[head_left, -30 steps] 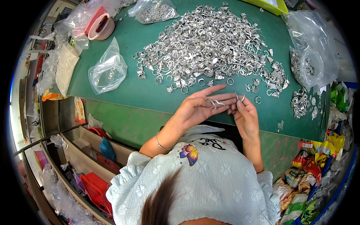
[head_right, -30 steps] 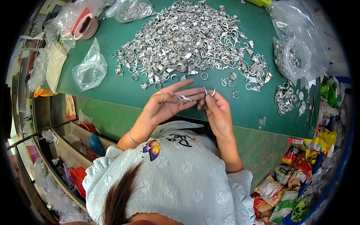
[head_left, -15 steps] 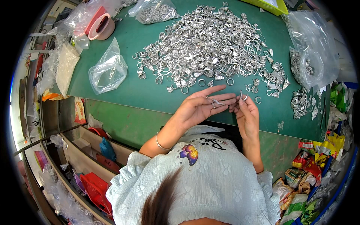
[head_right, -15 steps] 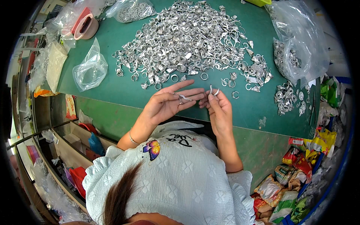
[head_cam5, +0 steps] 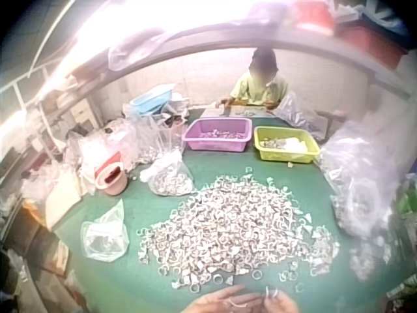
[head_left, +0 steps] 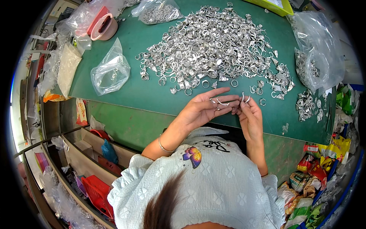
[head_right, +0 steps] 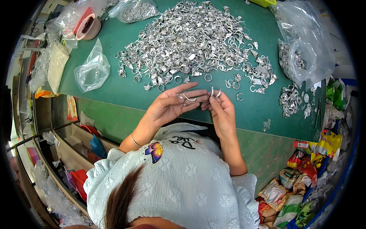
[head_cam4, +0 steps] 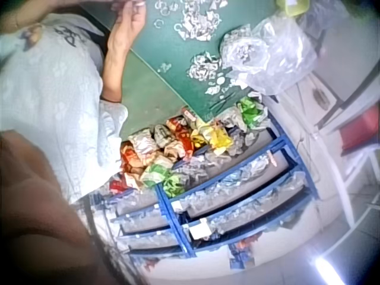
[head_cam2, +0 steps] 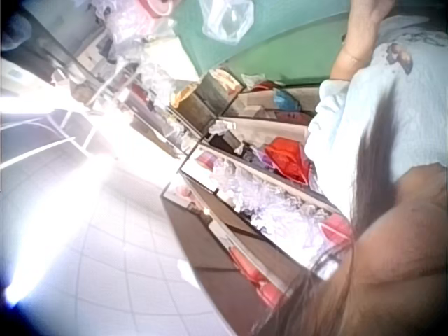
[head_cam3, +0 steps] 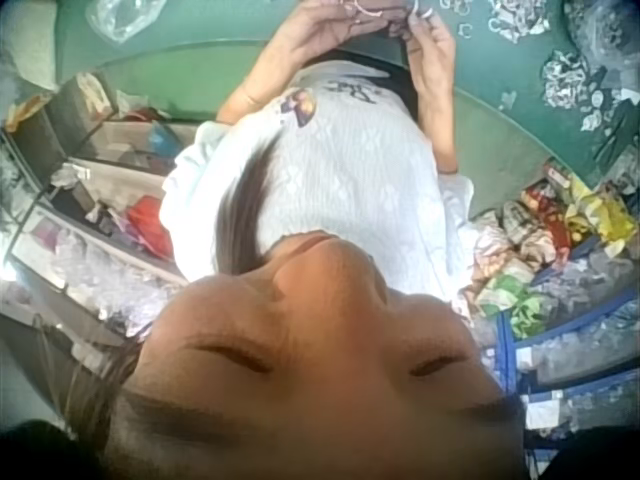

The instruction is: The person sorts through a large pile of small silver metal rings and buckles on a green table by hand, picking them up individually and placing them into different colored plastic trays.

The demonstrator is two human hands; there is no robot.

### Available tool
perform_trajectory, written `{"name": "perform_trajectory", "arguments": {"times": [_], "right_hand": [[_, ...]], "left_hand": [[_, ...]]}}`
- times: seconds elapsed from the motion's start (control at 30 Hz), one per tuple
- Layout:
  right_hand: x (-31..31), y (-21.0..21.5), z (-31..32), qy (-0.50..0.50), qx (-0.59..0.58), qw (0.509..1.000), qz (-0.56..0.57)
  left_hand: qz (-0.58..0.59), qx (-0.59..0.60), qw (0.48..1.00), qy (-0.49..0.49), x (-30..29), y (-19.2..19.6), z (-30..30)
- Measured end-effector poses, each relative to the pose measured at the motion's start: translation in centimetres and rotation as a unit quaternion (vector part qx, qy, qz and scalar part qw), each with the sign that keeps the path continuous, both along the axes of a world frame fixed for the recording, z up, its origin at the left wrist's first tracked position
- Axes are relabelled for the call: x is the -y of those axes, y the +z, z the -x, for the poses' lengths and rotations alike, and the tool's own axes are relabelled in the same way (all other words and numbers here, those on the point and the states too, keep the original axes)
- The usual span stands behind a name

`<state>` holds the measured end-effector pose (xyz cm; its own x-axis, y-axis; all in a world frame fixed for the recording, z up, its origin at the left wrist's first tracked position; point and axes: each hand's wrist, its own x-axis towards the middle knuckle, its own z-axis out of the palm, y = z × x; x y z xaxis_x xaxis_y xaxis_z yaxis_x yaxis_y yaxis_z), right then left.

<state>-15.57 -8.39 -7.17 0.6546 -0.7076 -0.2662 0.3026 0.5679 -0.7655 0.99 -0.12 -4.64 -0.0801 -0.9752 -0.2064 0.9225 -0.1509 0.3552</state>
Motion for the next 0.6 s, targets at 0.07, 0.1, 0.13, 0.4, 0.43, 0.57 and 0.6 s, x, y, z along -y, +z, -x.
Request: {"name": "perform_trajectory", "arguments": {"times": [0.07,0.1,0.13,0.4,0.43,0.57,0.6], "right_hand": [[0.0,0.1,0.0,0.003,-0.002,1.0,-0.001],[0.0,0.1,0.0,0.004,-0.003,1.0,-0.002],[0.0,0.1,-0.1,0.004,-0.004,1.0,-0.002],[0.0,-0.2,-0.1,-0.009,0.003,1.0,-0.018],[0.0,-0.3,0.0,-0.013,0.007,1.0,-0.016],[0.0,-0.5,-0.2,-0.018,0.018,1.0,-0.011],[0.0,-0.6,-0.3,-0.016,0.029,0.999,-0.012]], "left_hand": [[0.002,-0.001,1.0,0.0,0.0,0.0,0.0],[0.003,-0.001,1.0,-0.001,-0.1,0.0,0.0],[0.003,-0.002,1.0,0.0,0.0,0.0,0.0],[0.002,-0.002,1.0,0.004,0.0,-0.7,0.1],[-0.003,0.013,1.0,0.0,0.0,-0.9,0.1],[-0.018,0.032,0.999,0.002,-0.2,-2.3,0.2],[-0.02,0.023,1.0,0.003,-0.2,-2.7,0.1]]}}
